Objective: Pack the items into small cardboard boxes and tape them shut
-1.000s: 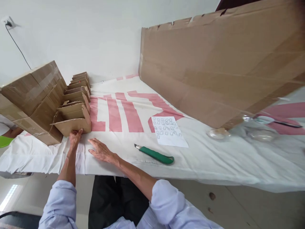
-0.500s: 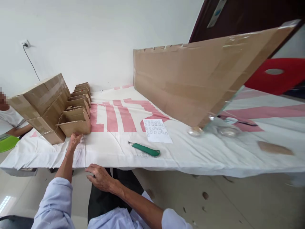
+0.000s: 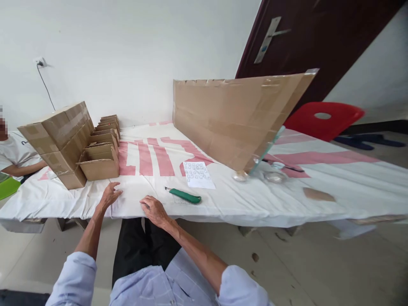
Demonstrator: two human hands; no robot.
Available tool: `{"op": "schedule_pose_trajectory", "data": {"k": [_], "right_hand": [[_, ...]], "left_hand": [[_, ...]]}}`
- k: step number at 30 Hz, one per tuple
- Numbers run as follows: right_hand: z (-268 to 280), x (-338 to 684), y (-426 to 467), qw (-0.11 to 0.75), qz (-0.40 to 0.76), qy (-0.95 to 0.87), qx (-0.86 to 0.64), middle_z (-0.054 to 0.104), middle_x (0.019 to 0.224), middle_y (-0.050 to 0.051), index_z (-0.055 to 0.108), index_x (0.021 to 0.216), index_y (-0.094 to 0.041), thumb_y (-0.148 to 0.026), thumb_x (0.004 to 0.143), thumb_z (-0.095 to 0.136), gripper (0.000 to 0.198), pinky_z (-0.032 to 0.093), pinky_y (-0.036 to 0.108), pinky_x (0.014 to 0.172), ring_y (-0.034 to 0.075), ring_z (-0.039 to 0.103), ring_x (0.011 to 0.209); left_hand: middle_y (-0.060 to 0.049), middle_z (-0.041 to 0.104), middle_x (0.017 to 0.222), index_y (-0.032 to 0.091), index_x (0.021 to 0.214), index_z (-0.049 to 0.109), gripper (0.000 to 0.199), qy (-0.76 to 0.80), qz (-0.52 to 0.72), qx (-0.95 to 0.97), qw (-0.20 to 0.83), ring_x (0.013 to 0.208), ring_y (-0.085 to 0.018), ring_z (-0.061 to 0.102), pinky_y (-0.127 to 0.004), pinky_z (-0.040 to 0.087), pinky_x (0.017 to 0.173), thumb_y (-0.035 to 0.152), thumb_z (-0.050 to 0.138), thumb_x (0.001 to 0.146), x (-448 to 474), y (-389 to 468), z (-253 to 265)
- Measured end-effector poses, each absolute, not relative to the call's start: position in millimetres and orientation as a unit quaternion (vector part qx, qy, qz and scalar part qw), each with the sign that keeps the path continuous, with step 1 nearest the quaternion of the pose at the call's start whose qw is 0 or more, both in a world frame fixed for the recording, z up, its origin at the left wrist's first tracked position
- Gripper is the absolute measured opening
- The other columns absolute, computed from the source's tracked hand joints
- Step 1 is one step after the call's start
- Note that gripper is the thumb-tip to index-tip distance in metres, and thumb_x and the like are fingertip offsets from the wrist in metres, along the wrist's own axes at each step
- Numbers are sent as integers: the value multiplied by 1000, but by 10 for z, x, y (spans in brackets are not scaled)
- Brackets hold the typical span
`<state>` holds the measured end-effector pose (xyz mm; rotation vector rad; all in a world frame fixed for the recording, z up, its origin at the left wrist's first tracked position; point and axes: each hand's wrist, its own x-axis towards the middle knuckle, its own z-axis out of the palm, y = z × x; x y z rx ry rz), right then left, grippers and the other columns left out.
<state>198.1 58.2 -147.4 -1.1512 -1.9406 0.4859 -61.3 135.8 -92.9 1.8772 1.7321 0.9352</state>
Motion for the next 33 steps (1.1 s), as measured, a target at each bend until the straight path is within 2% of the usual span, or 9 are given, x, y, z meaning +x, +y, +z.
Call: {"op": "schedule_pose_trajectory", "data": {"k": [4, 7, 9, 14, 19, 22, 27, 30, 33], "right_hand": [[-1606, 2035, 581, 428, 183, -765, -446, 77, 99, 7, 77, 98, -21, -9, 94, 58, 23, 57, 34, 91, 21, 73, 96], [-1705, 2058, 596, 447, 180, -764, -430, 76, 96, 6, 76, 97, -22, -12, 96, 57, 22, 57, 33, 87, 21, 72, 91], [-1757, 2079, 614, 458, 179, -762, -422, 76, 94, 6, 76, 96, -22, -13, 97, 56, 23, 57, 33, 86, 21, 71, 90], [-1751, 2216, 667, 468, 147, -758, -430, 76, 93, 6, 75, 95, -23, -13, 97, 54, 23, 56, 34, 86, 22, 70, 90], [-1610, 2608, 727, 459, 54, -756, -464, 74, 99, 8, 75, 99, -21, -13, 98, 54, 23, 53, 36, 93, 24, 66, 96], [-1603, 2982, 751, 421, -11, -744, -518, 73, 108, 10, 74, 107, -20, -17, 98, 58, 19, 49, 39, 97, 27, 62, 105], [-1711, 3508, 781, 291, -35, -724, -625, 70, 115, 11, 70, 114, -21, -31, 97, 67, 20, 44, 38, 89, 29, 57, 107], [-1733, 3613, 793, 250, -28, -726, -640, 68, 112, 10, 70, 109, -21, -34, 99, 67, 16, 41, 37, 88, 27, 57, 105], [-1731, 3608, 804, 245, -35, -725, -642, 67, 112, 10, 69, 106, -21, -33, 100, 65, 14, 40, 37, 86, 27, 56, 106]], "left_hand": [[-13, 72, 131, 20, 121, 76, 40, 606, 290, 712, 204, 108, -28, 72, -45, 60, 99, 28, 84, 82, -473, 1655, -929], [-12, 69, 135, 19, 129, 70, 36, 605, 257, 727, 200, 115, -27, 70, -49, 60, 101, 36, 75, 98, -431, 1871, -937], [-12, 67, 139, 19, 133, 67, 37, 610, 242, 730, 192, 119, -27, 69, -51, 60, 101, 38, 70, 102, -446, 1973, -943], [-14, 63, 145, 19, 139, 63, 44, 622, 227, 730, 168, 127, -31, 65, -55, 56, 107, 36, 72, 100, -533, 2095, -954], [-14, 69, 139, 20, 145, 61, 59, 625, 226, 732, 149, 115, -29, 70, -46, 57, 105, 26, 76, 88, -522, 2083, -988], [-15, 69, 139, 18, 141, 64, 56, 621, 238, 735, 132, 107, -28, 72, -44, 60, 99, 25, 74, 86, -494, 1940, -1030], [-13, 69, 140, 19, 136, 67, 47, 609, 266, 740, 103, 102, -25, 73, -41, 62, 94, 28, 67, 89, -395, 1523, -1179], [-12, 71, 135, 20, 131, 69, 41, 604, 268, 746, 83, 108, -27, 72, -42, 61, 96, 28, 64, 90, -287, 1294, -1287], [-14, 70, 137, 20, 127, 71, 38, 607, 262, 749, 55, 121, -34, 67, -48, 57, 102, 28, 64, 90, -168, 1124, -1368]]}}
